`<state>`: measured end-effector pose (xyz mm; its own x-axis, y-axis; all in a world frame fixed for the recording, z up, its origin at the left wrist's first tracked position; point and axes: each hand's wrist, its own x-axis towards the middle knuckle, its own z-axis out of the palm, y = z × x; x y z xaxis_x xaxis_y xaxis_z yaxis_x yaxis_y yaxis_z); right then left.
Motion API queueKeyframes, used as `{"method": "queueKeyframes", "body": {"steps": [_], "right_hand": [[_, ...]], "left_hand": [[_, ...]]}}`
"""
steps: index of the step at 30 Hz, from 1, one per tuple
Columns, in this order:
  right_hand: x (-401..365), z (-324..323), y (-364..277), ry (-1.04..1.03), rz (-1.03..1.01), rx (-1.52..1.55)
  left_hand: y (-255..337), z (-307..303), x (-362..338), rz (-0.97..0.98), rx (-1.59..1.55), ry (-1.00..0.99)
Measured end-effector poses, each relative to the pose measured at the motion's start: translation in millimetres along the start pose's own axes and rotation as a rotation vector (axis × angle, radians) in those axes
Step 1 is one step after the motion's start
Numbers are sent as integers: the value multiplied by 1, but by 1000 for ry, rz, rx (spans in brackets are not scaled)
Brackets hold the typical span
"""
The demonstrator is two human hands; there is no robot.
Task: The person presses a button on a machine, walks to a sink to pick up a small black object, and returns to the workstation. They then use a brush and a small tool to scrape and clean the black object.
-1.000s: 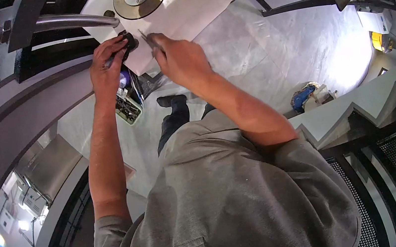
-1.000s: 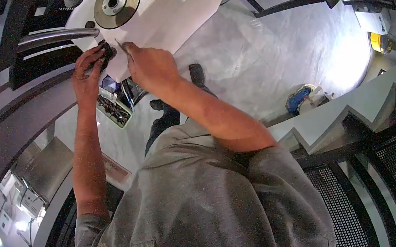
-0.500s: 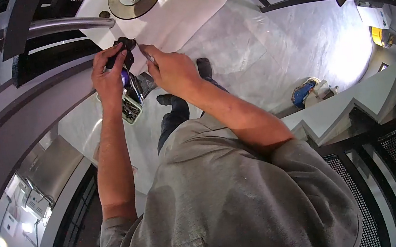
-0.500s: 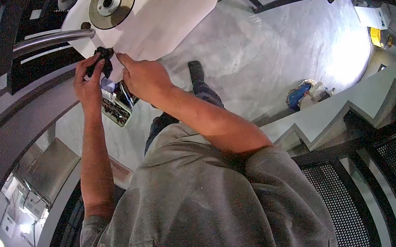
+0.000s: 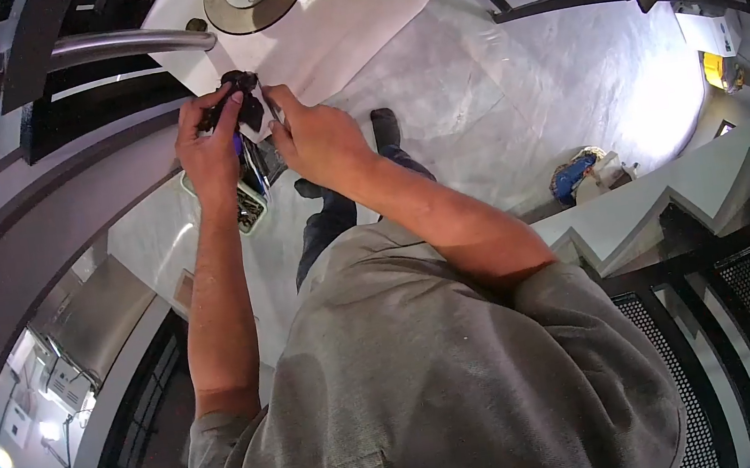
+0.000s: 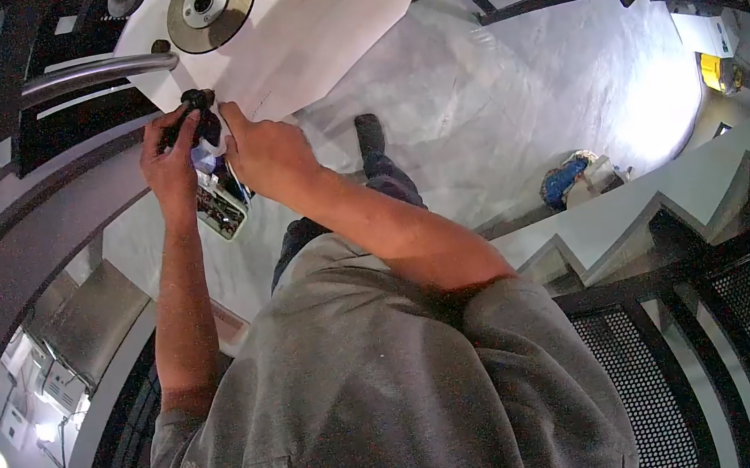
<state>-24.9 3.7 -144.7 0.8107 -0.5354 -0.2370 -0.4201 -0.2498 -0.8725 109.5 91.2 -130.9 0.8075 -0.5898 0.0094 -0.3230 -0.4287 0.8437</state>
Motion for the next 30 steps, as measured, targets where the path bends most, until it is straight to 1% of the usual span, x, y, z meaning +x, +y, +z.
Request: {"method": "queueKeyframes", "body": {"steps": [2, 4, 6, 8, 9, 11, 12, 14, 15, 17, 18, 20, 21, 23, 24, 26, 30], "right_hand": [[0, 2, 1, 17, -24, 5], [-2, 3, 1, 26, -46, 13], [-2, -1, 0, 39, -48, -73], [-1, -2, -1, 36, -57, -82], [-2, -2, -1, 31, -58, -90], [-2, -5, 2, 54, -70, -126], [-1, -6, 4, 77, -83, -160], [-2, -13, -1, 107, -48, -117], [-2, -15, -4, 138, -12, -78], [-3, -17, -9, 127, -21, -59], [-4, -17, -10, 118, -32, -40], [-1, -6, -6, 96, -37, -40], [1, -2, -4, 77, -43, -38], [1, -11, -8, 59, -22, -48], [1, -14, -9, 37, 9, -56], [2, -12, -4, 44, -3, -75], [3, -18, 0, 72, -52, -66]], "left_hand": [[7, 1, -1, -1, 94, 20], [6, 1, -2, -28, 62, 19], [6, 3, -2, -50, 27, 19], [5, 5, -3, -158, -117, 21], [6, 4, -4, -160, -116, 20], [11, 2, -4, -315, -327, -3], [13, 0, -4, -313, -327, -2], [15, -7, -6, -207, -278, 57], [12, -12, -3, -207, -278, 56], [10, -21, 5, 277, 249, 30], [9, -22, 8, 274, 249, 31], [19, -20, 17, 291, 236, -140], [15, -20, 18, 291, 236, -138], [7, -20, 22, 296, 254, -218], [3, -18, 23, 300, 253, -217], [0, -17, 18, 154, 152, -201], [-3, -19, 22, 186, 129, -219]]}}
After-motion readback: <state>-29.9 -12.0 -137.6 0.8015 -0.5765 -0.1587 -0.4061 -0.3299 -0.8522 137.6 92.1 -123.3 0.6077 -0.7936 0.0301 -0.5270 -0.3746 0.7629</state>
